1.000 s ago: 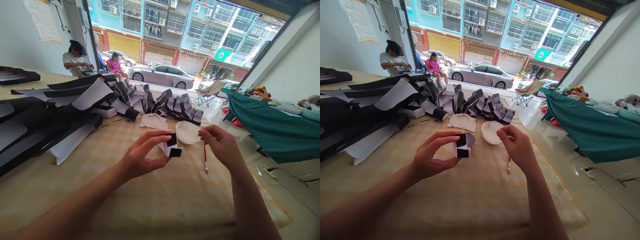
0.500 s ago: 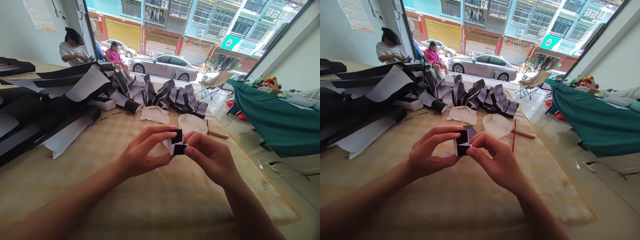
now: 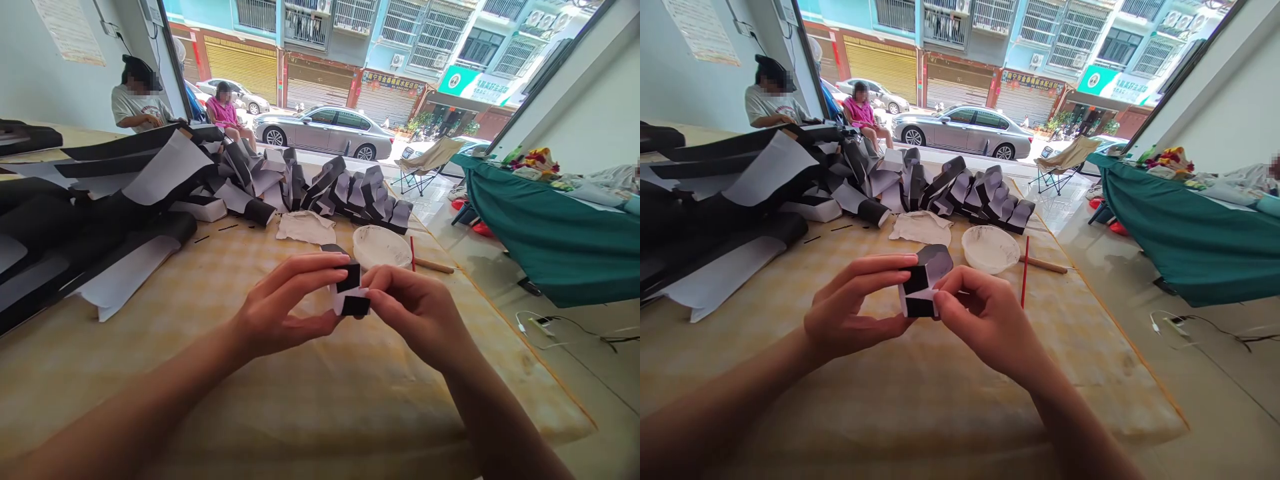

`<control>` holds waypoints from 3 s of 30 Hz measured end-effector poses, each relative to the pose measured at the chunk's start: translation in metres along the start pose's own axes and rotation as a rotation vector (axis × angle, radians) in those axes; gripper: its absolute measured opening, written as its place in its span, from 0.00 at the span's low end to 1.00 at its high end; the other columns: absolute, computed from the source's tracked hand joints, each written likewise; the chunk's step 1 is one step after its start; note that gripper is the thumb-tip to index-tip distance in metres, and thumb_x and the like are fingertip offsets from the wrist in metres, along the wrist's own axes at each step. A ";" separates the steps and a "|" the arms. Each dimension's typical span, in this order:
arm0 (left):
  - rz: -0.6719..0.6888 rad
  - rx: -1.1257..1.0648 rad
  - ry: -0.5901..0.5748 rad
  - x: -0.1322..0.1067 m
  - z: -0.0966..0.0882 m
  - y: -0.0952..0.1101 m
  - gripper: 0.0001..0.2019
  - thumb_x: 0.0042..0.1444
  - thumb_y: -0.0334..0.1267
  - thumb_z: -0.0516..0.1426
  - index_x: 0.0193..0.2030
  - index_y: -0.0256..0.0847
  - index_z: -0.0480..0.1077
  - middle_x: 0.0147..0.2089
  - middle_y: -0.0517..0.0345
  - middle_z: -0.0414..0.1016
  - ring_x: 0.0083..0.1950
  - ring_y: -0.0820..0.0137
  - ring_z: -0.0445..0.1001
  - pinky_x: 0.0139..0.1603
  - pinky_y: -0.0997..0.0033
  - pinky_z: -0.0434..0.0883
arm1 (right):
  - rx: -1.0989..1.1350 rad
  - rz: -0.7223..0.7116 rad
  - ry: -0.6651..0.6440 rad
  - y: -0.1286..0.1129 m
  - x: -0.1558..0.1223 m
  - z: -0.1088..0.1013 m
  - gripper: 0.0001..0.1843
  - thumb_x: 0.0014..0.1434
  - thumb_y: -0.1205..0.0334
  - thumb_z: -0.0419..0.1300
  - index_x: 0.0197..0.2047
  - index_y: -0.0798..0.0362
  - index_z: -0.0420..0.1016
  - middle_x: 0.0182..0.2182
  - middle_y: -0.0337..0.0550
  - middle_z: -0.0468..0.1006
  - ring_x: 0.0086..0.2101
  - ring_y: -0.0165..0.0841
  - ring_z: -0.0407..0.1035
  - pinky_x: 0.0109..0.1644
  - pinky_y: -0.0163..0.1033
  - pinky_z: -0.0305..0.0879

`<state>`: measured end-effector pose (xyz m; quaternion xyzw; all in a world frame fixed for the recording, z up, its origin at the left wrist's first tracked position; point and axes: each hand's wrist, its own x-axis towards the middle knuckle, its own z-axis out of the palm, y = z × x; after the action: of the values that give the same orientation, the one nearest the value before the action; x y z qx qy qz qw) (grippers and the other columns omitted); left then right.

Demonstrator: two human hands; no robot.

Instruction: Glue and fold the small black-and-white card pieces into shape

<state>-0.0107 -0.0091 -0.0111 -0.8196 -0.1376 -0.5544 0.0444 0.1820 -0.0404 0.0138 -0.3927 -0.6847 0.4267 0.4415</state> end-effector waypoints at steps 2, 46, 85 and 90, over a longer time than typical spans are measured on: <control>0.003 0.000 -0.002 0.000 0.000 0.000 0.24 0.47 0.30 0.65 0.52 0.34 0.66 0.51 0.44 0.74 0.52 0.66 0.75 0.53 0.66 0.76 | 0.001 0.016 0.005 0.000 0.000 0.000 0.12 0.58 0.61 0.58 0.24 0.53 0.66 0.26 0.38 0.70 0.28 0.28 0.64 0.28 0.33 0.59; 0.003 -0.041 0.012 0.002 0.003 0.002 0.22 0.48 0.30 0.64 0.51 0.35 0.67 0.49 0.47 0.76 0.50 0.67 0.76 0.51 0.66 0.77 | 0.015 -0.082 0.158 0.002 -0.007 0.011 0.09 0.55 0.64 0.62 0.25 0.52 0.67 0.30 0.39 0.74 0.31 0.28 0.69 0.34 0.33 0.68; -0.019 -0.072 0.001 -0.001 0.005 0.002 0.22 0.49 0.30 0.63 0.52 0.38 0.67 0.50 0.48 0.75 0.51 0.66 0.75 0.52 0.65 0.77 | 0.083 -0.050 0.287 0.001 -0.005 0.023 0.10 0.50 0.67 0.63 0.30 0.49 0.64 0.26 0.34 0.69 0.26 0.26 0.66 0.28 0.30 0.67; -0.002 -0.076 -0.008 0.000 0.005 0.002 0.22 0.49 0.29 0.63 0.52 0.36 0.67 0.50 0.47 0.75 0.52 0.66 0.75 0.52 0.65 0.76 | 0.132 -0.057 0.271 0.002 -0.005 0.023 0.12 0.51 0.67 0.64 0.29 0.49 0.61 0.26 0.33 0.67 0.27 0.25 0.65 0.30 0.29 0.66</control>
<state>-0.0055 -0.0102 -0.0133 -0.8229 -0.1172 -0.5558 0.0120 0.1619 -0.0501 0.0048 -0.3972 -0.6002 0.4010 0.5668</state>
